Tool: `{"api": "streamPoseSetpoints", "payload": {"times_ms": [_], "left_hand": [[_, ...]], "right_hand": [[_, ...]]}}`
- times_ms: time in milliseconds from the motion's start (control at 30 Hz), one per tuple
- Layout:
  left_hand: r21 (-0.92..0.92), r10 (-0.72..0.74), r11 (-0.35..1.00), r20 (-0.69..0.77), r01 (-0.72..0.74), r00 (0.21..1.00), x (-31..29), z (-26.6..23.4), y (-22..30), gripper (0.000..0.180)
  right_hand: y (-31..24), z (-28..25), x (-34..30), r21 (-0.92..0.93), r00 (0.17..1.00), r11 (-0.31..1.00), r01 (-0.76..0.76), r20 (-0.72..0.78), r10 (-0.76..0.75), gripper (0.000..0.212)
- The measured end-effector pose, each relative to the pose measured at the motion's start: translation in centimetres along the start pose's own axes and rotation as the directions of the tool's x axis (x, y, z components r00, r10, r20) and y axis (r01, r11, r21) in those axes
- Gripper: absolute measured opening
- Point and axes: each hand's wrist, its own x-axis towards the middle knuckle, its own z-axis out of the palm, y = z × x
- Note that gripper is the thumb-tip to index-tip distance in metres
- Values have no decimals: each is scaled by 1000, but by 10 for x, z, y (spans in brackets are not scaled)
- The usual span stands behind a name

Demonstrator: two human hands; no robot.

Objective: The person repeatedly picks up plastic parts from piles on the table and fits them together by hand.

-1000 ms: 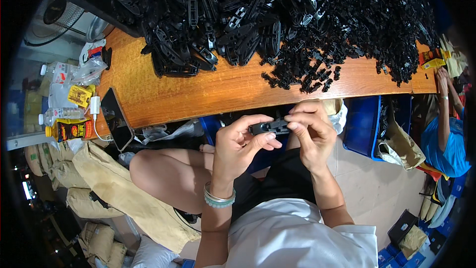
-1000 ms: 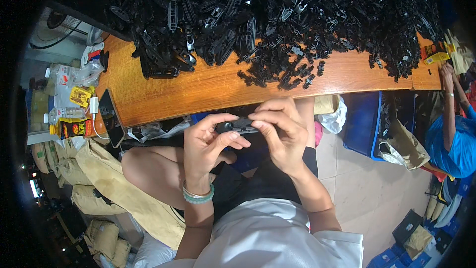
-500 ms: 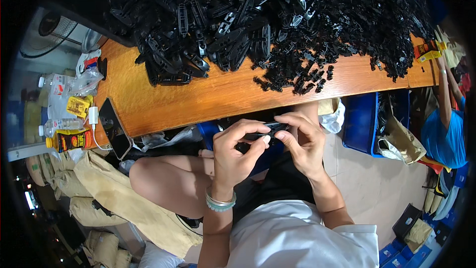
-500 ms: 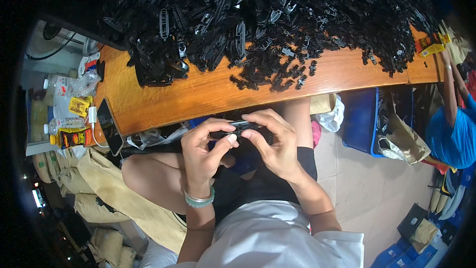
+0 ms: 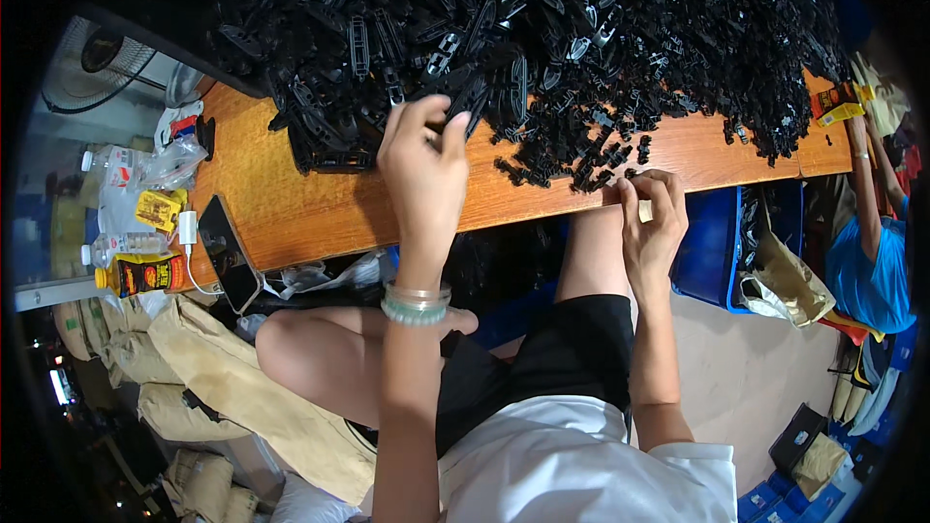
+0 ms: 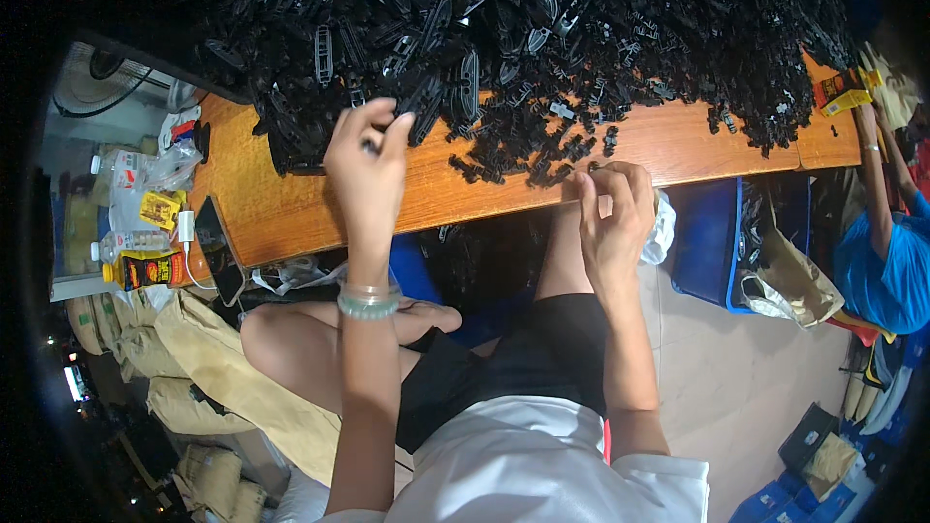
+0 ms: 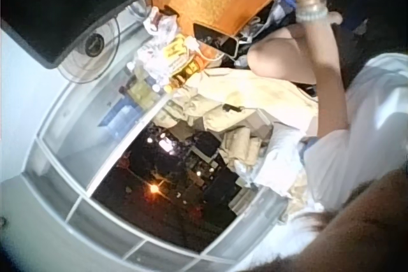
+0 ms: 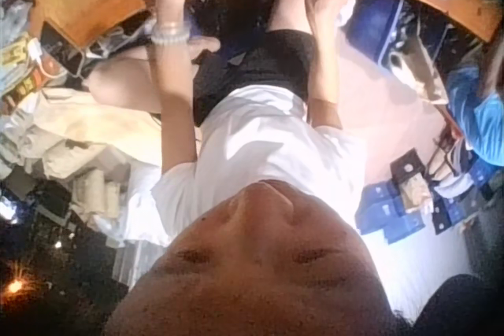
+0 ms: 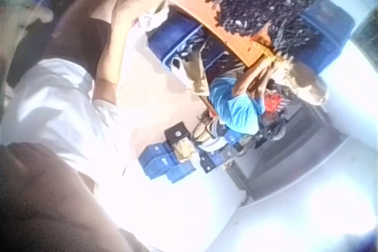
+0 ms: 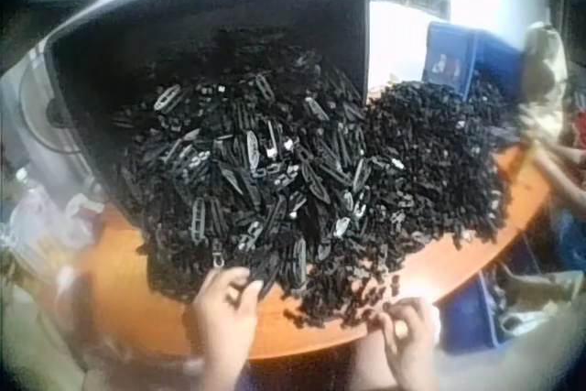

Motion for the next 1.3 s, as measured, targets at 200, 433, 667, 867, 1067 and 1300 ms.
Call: {"api": "streamPoseSetpoints", "payload": {"times_ms": [200,433,667,867,1067,1300], "left_hand": [[517,152,825,186,-228,971,17,12,-8,26],[466,238,821,249,-331,939,14,-2,-16,21],[-130,52,989,-141,-70,989,-35,-11,-16,14],[-640,-373,579,344,506,862,-69,-26,16,16],[-674,-299,575,355,464,886,-100,-26,14,23],[-583,-163,588,593,561,788,-84,-42,12,41]], "right_hand": [[-2,3,11,9,980,980,-199,11,199,15],[-8,-4,4,293,987,944,-154,11,157,22],[-29,7,-9,800,914,452,-394,291,283,13],[-54,7,-20,821,898,363,-441,397,193,16],[-81,8,-30,829,855,239,-506,446,265,16],[-88,0,-31,739,829,378,-557,519,209,9]]}}
